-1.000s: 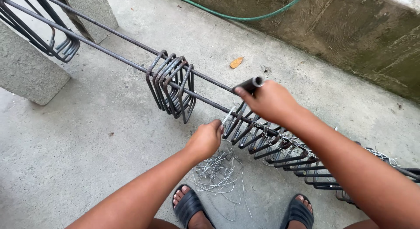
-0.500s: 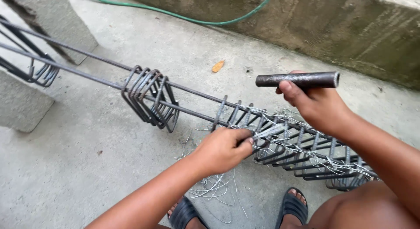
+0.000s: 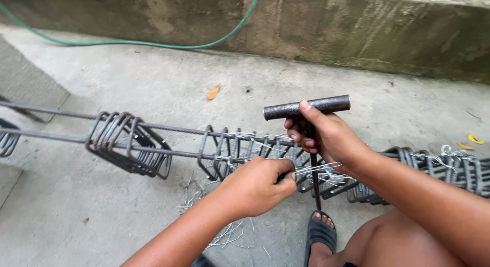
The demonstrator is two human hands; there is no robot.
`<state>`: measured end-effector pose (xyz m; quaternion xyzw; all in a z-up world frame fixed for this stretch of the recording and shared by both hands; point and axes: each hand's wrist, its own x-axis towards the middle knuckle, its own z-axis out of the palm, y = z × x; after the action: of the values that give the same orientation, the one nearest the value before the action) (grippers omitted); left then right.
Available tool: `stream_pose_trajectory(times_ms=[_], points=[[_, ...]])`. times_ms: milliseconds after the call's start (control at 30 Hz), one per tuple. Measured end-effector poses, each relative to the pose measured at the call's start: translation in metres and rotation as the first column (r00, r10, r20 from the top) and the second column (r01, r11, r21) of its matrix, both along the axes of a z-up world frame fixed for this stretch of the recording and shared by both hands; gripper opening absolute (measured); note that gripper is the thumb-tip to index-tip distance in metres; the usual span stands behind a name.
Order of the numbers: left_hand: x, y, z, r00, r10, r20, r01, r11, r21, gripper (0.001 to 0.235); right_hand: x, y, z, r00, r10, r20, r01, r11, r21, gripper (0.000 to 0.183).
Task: Tying rebar intersections with wire using a manual twisting tool
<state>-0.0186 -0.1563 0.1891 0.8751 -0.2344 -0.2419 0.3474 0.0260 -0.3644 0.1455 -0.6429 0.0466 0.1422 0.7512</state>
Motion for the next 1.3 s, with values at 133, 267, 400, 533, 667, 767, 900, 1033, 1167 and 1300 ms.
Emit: stream_pose_trajectory(times_ms=[133, 267, 400, 533, 667, 767, 900, 1033, 1167, 1300], points=[[0.003, -0.029, 0.001, 0.999, -0.044, -0.010, 0.043, 0.998, -0.050, 0.024, -0.012, -0.030, -0.002, 0.998, -0.065, 0.018, 0.064, 0.997, 0.034, 0.050], [0.010, -0.056, -0.008, 0.997, -0.068, -0.047, 0.065, 0.995, -0.070, 0.028, -0.021, -0.055, -0.001, 0.990, -0.137, 0.028, 0.136, 0.991, 0.016, 0.050], [0.019, -0.074, -0.014, 0.995, -0.069, -0.065, 0.064, 0.994, -0.085, 0.029, -0.021, -0.070, -0.003, 0.983, -0.183, 0.027, 0.183, 0.983, -0.007, 0.052], [0.027, -0.082, -0.019, 0.993, -0.099, -0.061, 0.096, 0.994, -0.048, 0.028, -0.022, -0.074, -0.009, 0.981, -0.192, 0.010, 0.192, 0.981, -0.036, 0.051], [0.033, -0.085, -0.026, 0.994, -0.082, -0.074, 0.081, 0.997, -0.015, 0.029, -0.022, -0.073, -0.019, 0.980, -0.196, -0.019, 0.194, 0.978, -0.083, 0.050], [0.035, -0.087, -0.034, 0.994, -0.062, -0.086, 0.061, 0.998, -0.010, 0.029, -0.023, -0.075, -0.028, 0.981, -0.195, 0.001, 0.192, 0.965, -0.177, 0.051], [0.037, -0.090, -0.037, 0.994, -0.007, -0.106, 0.009, 1.000, 0.013, 0.028, -0.023, -0.075, -0.028, 0.980, -0.163, 0.111, 0.189, 0.938, -0.292, 0.048], [0.042, -0.097, -0.043, 0.994, 0.020, -0.112, -0.017, 0.999, 0.028, 0.028, -0.026, -0.066, -0.029, 0.980, -0.158, 0.124, 0.188, 0.937, -0.294, 0.048], [0.043, -0.105, -0.051, 0.990, 0.073, -0.121, -0.088, 0.989, -0.121, 0.026, -0.030, -0.053, -0.028, 0.959, -0.161, 0.234, 0.224, 0.936, -0.273, 0.036], [0.045, -0.113, -0.062, 0.977, 0.115, -0.178, -0.151, 0.967, -0.204, 0.028, -0.028, -0.046, -0.032, 0.933, -0.081, 0.350, 0.215, 0.906, -0.364, 0.038]])
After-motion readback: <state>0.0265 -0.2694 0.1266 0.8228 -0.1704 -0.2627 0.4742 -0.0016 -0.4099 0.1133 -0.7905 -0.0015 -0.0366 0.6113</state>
